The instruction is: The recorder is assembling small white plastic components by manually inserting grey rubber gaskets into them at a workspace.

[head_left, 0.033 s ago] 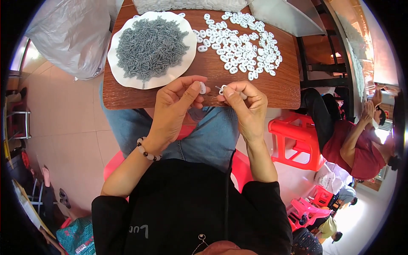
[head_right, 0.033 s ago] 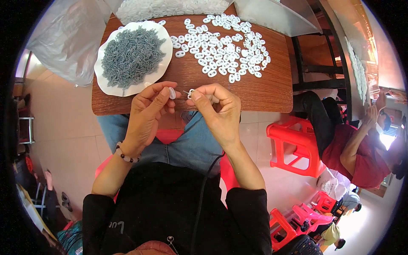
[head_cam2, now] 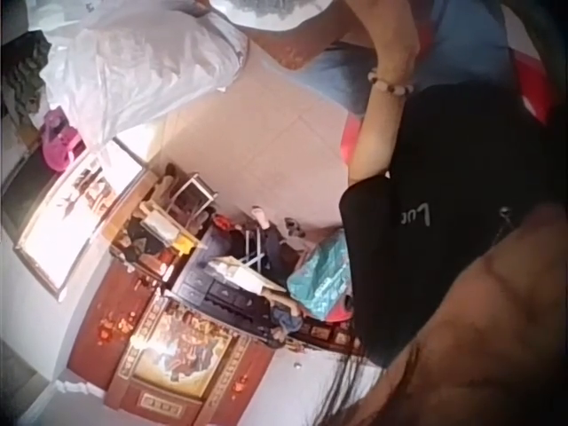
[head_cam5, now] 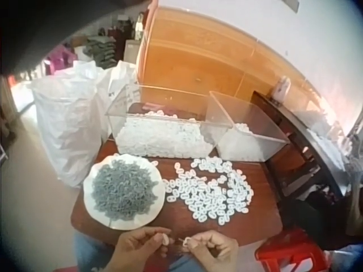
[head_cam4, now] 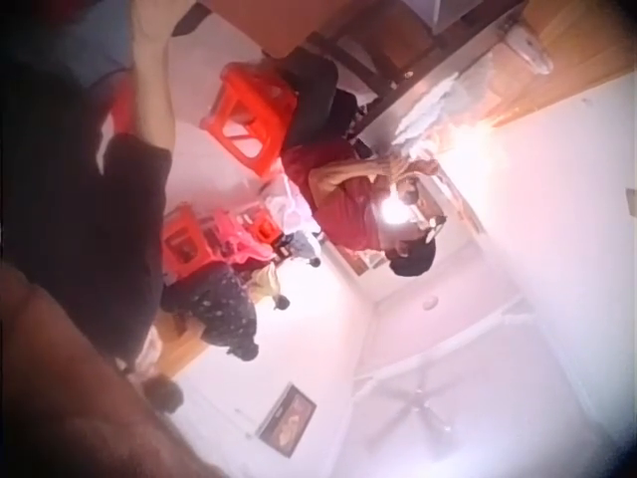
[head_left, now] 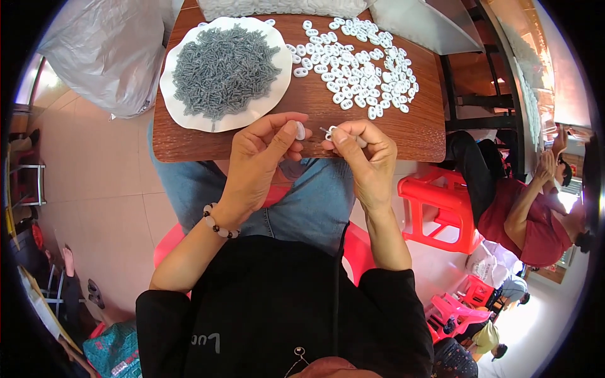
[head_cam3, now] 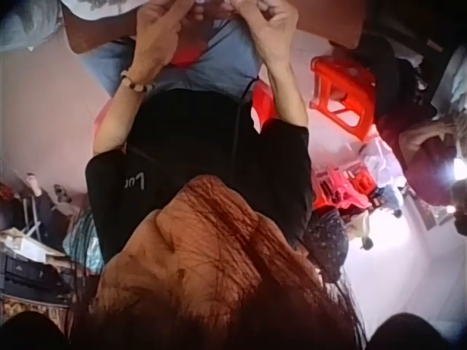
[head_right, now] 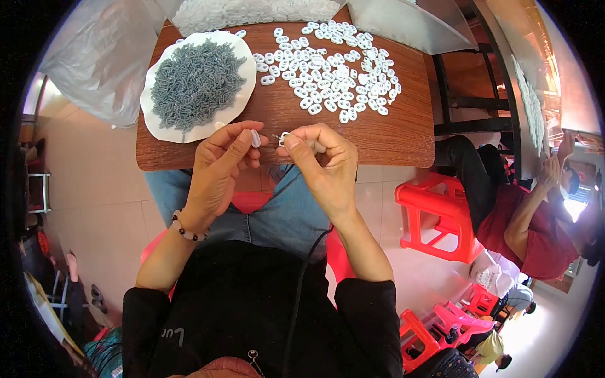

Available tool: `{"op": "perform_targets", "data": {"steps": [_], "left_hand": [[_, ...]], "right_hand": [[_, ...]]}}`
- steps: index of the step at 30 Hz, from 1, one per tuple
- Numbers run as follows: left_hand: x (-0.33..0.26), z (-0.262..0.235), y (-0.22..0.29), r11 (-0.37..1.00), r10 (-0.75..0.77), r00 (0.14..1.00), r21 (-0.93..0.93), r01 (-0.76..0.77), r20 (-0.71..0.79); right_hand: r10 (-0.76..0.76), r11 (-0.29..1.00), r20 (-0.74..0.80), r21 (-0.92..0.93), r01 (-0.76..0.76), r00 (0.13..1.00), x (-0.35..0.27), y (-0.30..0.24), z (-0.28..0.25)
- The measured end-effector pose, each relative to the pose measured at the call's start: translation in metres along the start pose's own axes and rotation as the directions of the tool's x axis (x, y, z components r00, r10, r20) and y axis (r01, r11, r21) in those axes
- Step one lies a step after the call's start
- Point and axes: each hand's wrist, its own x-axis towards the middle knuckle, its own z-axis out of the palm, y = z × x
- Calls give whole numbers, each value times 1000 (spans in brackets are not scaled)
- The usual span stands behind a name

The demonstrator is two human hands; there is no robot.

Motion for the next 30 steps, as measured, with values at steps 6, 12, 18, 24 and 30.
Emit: {"op": "perform_targets", "data": {"steps": [6,12,18,24,30], "left_hand": [[-2,0,-1,1000,6,998,-27,-5,62],[1,-3,-2,992,-86,992,-83,94,96],[-2,-3,-5,995,-90,989,-27,94,117],[0,-4,-4,994,-82,988,-56,90,127],[0,-3,-3,997,-74,991,10,74,115]], "right_hand": [[-26,998,26,-48,27,999,3,1,-5],[-24,999,79,34,22,997,1,-3,-3],[-45,996,106,80,36,993,-4,-1,-4],[-60,996,143,80,49,988,-4,-1,-2],[-51,995,135,89,40,989,-4,-2,-1]]}}
